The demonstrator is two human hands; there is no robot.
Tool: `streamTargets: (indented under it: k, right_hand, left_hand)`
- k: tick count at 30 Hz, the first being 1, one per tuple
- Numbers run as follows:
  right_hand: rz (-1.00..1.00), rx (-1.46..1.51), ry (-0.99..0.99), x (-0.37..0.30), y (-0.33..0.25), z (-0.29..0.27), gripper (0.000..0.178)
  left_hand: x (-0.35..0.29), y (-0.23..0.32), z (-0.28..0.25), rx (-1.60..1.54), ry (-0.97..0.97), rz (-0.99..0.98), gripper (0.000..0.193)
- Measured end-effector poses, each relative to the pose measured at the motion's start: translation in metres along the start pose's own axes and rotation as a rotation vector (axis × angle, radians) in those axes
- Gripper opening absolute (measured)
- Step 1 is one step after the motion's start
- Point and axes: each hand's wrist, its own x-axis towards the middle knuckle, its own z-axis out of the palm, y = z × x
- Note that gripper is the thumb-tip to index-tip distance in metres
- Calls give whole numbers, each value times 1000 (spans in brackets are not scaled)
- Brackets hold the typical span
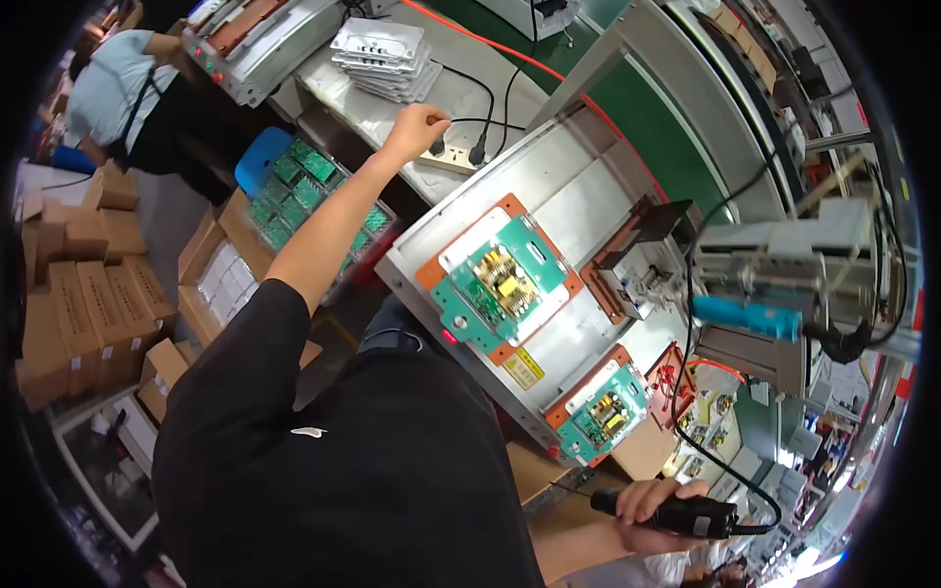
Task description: Assembling electronic components and testing circuit boards on a manufacturing production line.
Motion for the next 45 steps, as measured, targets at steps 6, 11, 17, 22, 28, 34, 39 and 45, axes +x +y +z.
streamTargets:
  k: [6,11,17,22,28,34,39,45]
  right_hand:
    - [73,-117,202,-9,-24,61,57]
    - [129,-138,228,-28,-29,101,60]
    - [144,-130,285,-31,-21,118,63]
    - [115,-151,341,-31,-18,131,63]
    - [65,-121,347,-33,-19,138,64]
    - [105,-73,351,-22,-10,129,64]
    - [63,-91,334,-24,-9,132,65]
    - [22,-131,325,-34,-9,134,65]
  left_hand:
    - [34,-23,71,36,-138,17,19]
    - [62,-28,101,191,-300,-120,18]
    - [34,6,83,549,-849,-178,34]
    - [18,1,93,479,-856,-252,33]
    - [8,15,-16,-21,-677,-115,23]
    - [18,-16,-19,150,-518,133,24]
    - [21,-40,-8,127,-590,96,26]
    - [23,-37,-14,125,-635,33,27]
